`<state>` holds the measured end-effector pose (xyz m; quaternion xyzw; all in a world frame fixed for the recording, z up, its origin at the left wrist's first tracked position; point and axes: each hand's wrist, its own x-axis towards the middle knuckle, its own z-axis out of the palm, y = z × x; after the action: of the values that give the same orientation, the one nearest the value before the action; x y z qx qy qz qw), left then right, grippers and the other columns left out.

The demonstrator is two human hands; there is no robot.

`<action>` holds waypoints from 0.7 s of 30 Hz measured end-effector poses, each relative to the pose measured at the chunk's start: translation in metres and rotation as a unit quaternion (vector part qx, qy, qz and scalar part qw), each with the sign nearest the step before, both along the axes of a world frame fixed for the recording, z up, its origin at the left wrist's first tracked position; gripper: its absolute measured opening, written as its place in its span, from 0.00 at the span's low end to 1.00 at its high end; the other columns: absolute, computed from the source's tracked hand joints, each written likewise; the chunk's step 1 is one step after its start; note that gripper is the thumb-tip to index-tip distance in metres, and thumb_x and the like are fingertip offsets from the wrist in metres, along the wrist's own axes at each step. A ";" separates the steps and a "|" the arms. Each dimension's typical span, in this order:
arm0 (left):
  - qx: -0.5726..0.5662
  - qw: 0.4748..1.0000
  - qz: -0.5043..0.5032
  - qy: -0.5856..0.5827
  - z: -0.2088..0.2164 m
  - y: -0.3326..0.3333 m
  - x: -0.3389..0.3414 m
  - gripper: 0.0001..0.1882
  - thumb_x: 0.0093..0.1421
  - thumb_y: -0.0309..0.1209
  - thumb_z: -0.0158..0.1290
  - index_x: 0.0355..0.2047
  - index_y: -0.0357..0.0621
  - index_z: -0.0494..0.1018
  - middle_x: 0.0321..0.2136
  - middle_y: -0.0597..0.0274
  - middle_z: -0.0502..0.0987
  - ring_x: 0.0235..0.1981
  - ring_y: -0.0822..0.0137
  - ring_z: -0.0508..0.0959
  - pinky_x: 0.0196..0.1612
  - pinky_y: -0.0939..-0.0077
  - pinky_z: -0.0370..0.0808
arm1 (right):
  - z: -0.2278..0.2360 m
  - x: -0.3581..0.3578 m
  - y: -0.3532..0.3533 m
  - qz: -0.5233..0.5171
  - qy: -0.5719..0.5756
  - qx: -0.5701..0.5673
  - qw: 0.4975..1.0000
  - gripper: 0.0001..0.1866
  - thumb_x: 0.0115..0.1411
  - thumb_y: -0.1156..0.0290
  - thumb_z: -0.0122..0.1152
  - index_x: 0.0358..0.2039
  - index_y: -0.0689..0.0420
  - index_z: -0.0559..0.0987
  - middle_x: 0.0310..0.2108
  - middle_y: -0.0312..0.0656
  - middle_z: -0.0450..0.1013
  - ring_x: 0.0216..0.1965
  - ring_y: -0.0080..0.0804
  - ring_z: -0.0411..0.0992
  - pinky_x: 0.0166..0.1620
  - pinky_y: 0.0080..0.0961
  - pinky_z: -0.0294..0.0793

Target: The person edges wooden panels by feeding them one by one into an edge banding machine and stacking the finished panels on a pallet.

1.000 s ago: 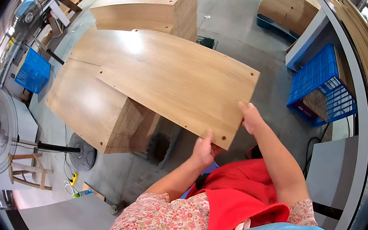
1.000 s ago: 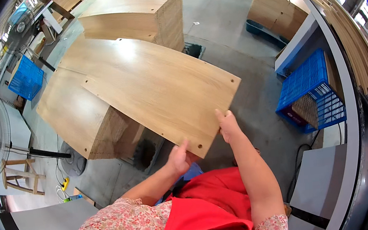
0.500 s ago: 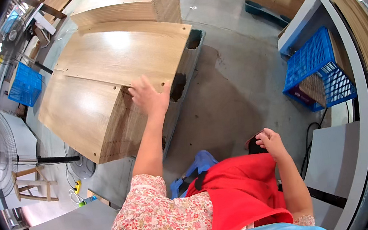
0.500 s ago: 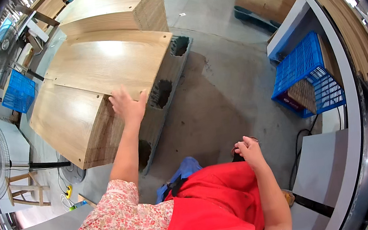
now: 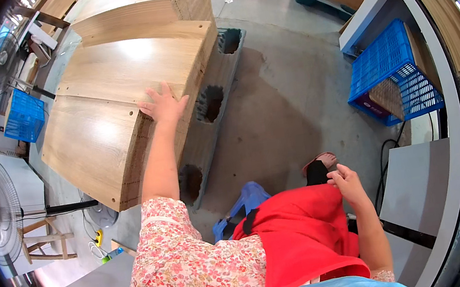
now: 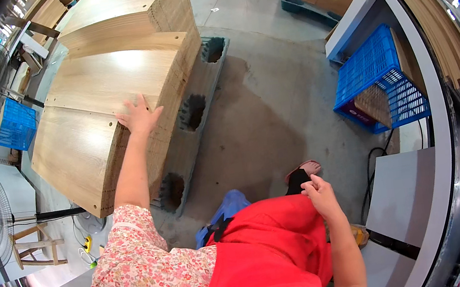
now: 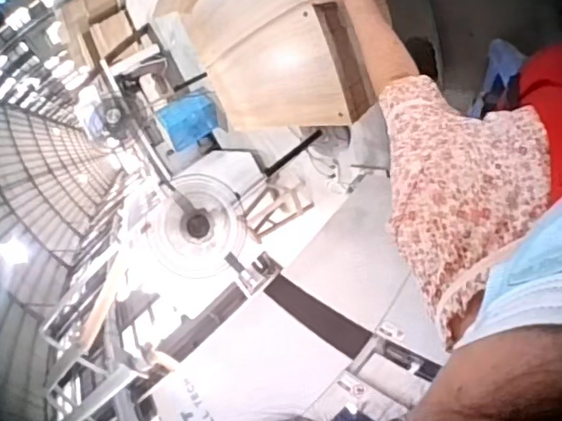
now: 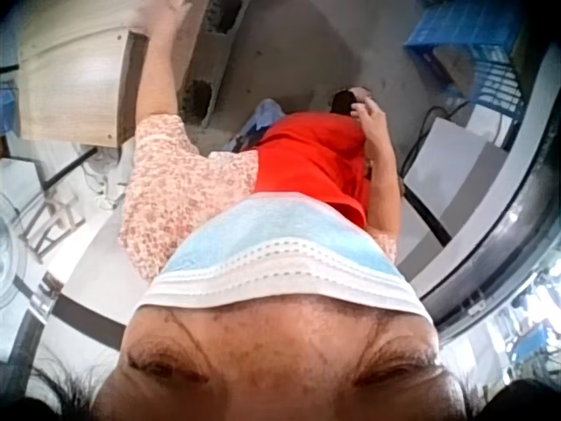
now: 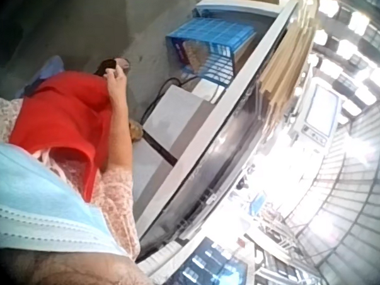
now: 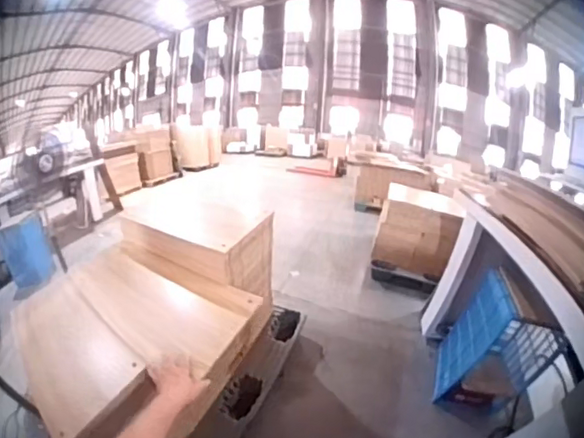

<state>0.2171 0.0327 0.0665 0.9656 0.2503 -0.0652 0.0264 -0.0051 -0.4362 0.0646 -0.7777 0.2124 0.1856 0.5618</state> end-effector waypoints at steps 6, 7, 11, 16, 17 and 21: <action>0.037 0.999 -0.001 0.000 -0.007 0.059 0.020 0.50 0.50 0.63 0.53 0.68 0.64 0.45 0.67 0.40 0.42 0.64 0.25 0.44 0.65 0.36 0.39 | -0.017 -0.022 -0.009 -0.004 0.047 -0.006 0.999 0.30 0.64 0.67 0.52 0.60 0.72 0.60 0.41 0.45 0.76 0.37 0.26 0.75 0.39 0.19 0.73; 0.037 0.999 -0.002 0.001 -0.008 0.066 0.022 0.50 0.50 0.63 0.53 0.68 0.64 0.45 0.67 0.40 0.42 0.64 0.25 0.44 0.65 0.36 0.39 | -0.019 -0.023 -0.009 -0.004 0.048 -0.006 0.999 0.30 0.64 0.67 0.52 0.60 0.72 0.60 0.41 0.45 0.76 0.37 0.26 0.75 0.39 0.19 0.73; 0.018 1.000 0.021 -0.007 -0.016 0.090 0.029 0.50 0.49 0.63 0.54 0.68 0.67 0.46 0.68 0.44 0.42 0.65 0.27 0.43 0.65 0.37 0.38 | -0.022 -0.024 -0.006 -0.008 0.047 -0.003 0.999 0.30 0.64 0.67 0.52 0.61 0.72 0.60 0.41 0.46 0.76 0.37 0.26 0.76 0.38 0.19 0.72; 0.031 0.999 0.017 -0.019 -0.019 0.103 0.033 0.49 0.49 0.63 0.54 0.68 0.68 0.47 0.68 0.46 0.42 0.66 0.29 0.42 0.65 0.38 0.38 | -0.017 -0.022 -0.003 0.005 0.044 -0.010 0.999 0.30 0.64 0.67 0.53 0.60 0.73 0.60 0.41 0.46 0.76 0.37 0.25 0.75 0.38 0.19 0.72; 0.021 0.999 0.017 -0.022 -0.019 0.105 0.033 0.49 0.49 0.62 0.55 0.68 0.68 0.47 0.68 0.47 0.42 0.65 0.26 0.41 0.66 0.38 0.39 | -0.017 -0.022 -0.004 0.008 0.039 -0.011 0.999 0.30 0.64 0.67 0.53 0.60 0.73 0.60 0.41 0.45 0.76 0.37 0.25 0.75 0.38 0.18 0.72; 0.021 0.999 0.018 -0.025 -0.016 0.113 0.034 0.49 0.49 0.61 0.56 0.68 0.64 0.48 0.68 0.47 0.45 0.67 0.34 0.42 0.66 0.39 0.37 | -0.020 -0.029 -0.007 0.000 0.029 -0.009 1.000 0.30 0.63 0.68 0.53 0.60 0.74 0.60 0.40 0.45 0.76 0.37 0.26 0.75 0.38 0.18 0.72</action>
<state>0.2512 0.1456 0.0509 0.9627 0.2680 -0.0352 0.0136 -0.0337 -0.4429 0.0445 -0.7770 0.2306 0.2057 0.5485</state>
